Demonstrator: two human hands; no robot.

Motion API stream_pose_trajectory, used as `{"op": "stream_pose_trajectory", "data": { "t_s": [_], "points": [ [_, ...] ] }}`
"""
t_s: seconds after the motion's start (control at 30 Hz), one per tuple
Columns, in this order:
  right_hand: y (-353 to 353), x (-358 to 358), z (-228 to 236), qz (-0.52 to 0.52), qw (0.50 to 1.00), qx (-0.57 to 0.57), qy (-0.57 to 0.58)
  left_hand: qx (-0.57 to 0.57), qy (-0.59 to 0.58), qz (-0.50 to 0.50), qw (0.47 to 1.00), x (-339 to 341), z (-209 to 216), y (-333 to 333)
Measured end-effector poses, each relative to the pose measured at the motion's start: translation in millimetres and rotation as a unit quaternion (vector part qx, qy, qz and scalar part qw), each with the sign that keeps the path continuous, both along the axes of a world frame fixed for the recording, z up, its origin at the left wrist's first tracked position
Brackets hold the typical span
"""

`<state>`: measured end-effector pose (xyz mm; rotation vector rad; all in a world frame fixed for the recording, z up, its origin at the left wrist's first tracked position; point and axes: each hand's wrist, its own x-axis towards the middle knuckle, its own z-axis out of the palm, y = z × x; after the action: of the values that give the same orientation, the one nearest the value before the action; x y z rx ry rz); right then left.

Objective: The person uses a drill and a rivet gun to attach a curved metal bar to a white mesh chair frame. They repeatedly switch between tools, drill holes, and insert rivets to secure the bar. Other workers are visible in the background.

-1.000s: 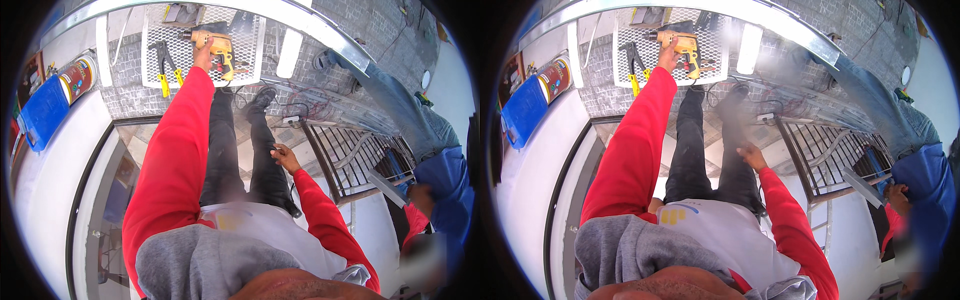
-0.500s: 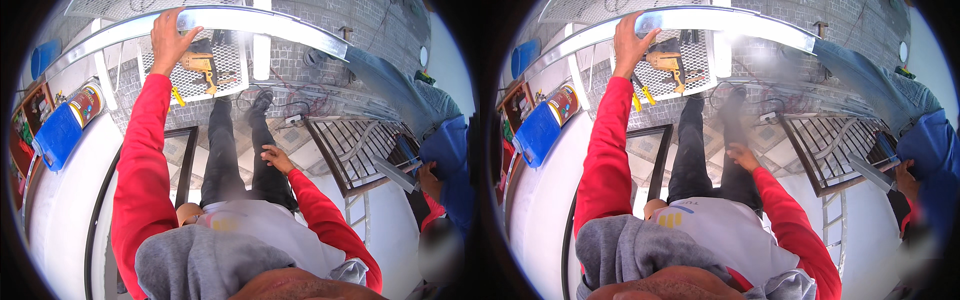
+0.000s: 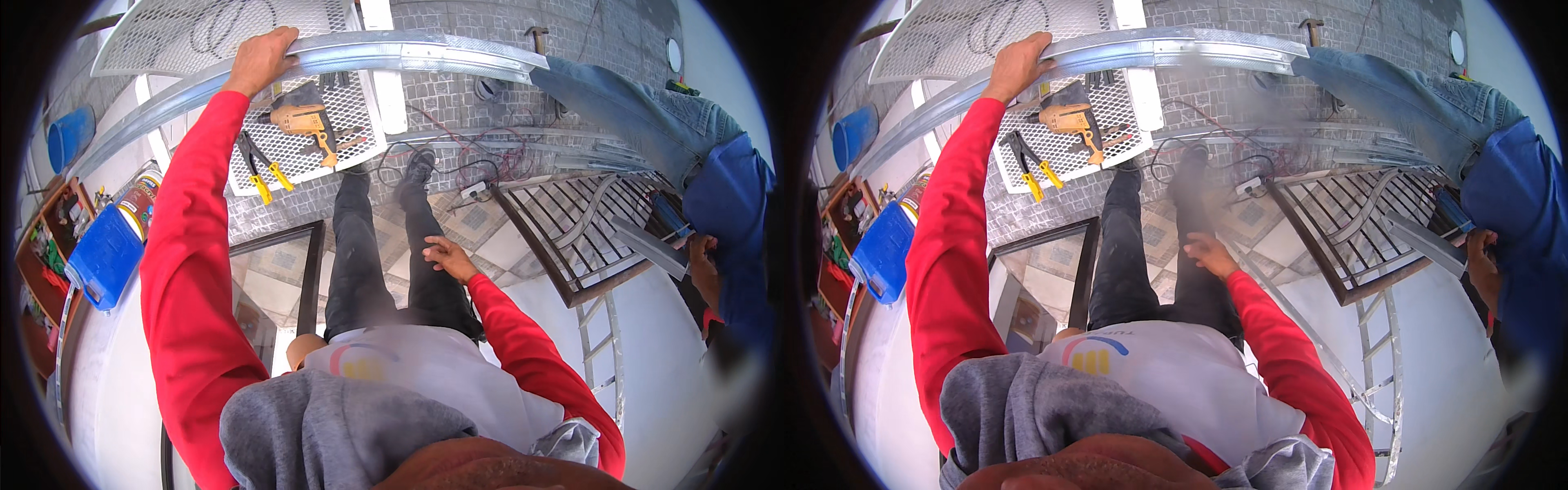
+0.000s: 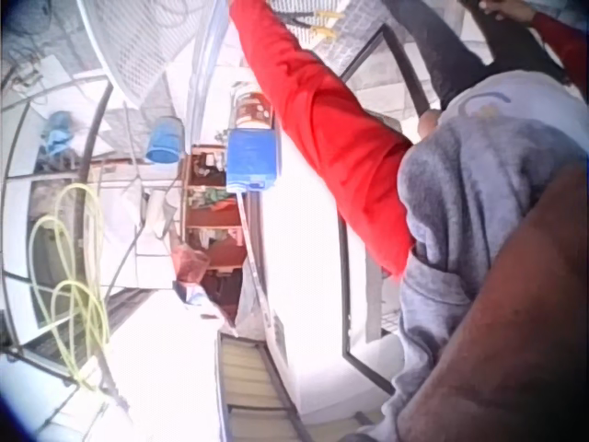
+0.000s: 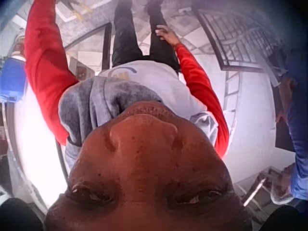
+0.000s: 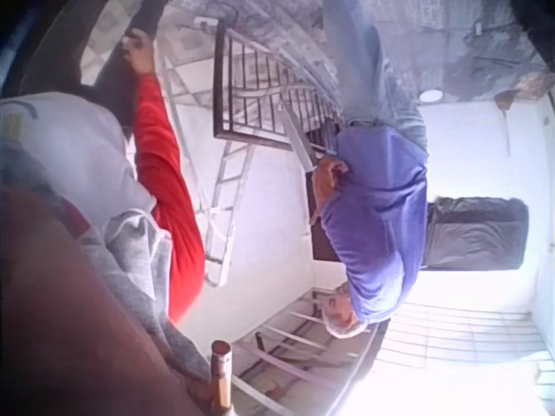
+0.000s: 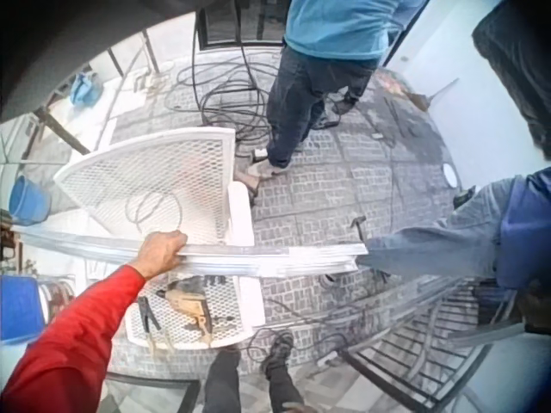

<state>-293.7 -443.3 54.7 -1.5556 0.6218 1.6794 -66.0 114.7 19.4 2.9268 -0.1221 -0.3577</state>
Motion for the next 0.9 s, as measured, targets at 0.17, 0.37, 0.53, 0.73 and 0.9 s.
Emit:
{"op": "stream_pose_trajectory", "data": {
  "t_s": [0.17, 0.37, 0.53, 0.73, 0.9],
  "points": [
    [-2, 0, 1, 0.004, 1.0, 0.005, 0.002, 0.024, -0.117, 0.041, 0.992, -46, 2, -34],
    [-5, 4, 4, -0.002, 1.0, 0.014, -0.01, 0.021, -0.108, 0.026, 0.994, -81, 3, -64],
    [-10, -1, -1, 0.005, 1.0, 0.011, -0.016, 0.072, -0.071, 0.006, 0.995, -97, 5, -74],
    [-7, 37, -10, 0.056, 0.973, 0.013, -0.222, 0.076, -0.087, 0.041, 0.992, -105, -11, -88],
    [-13, 196, -22, -0.018, 0.754, -0.114, -0.647, -0.007, -0.122, 0.024, 0.992, -101, -22, -86]
  ]
}}
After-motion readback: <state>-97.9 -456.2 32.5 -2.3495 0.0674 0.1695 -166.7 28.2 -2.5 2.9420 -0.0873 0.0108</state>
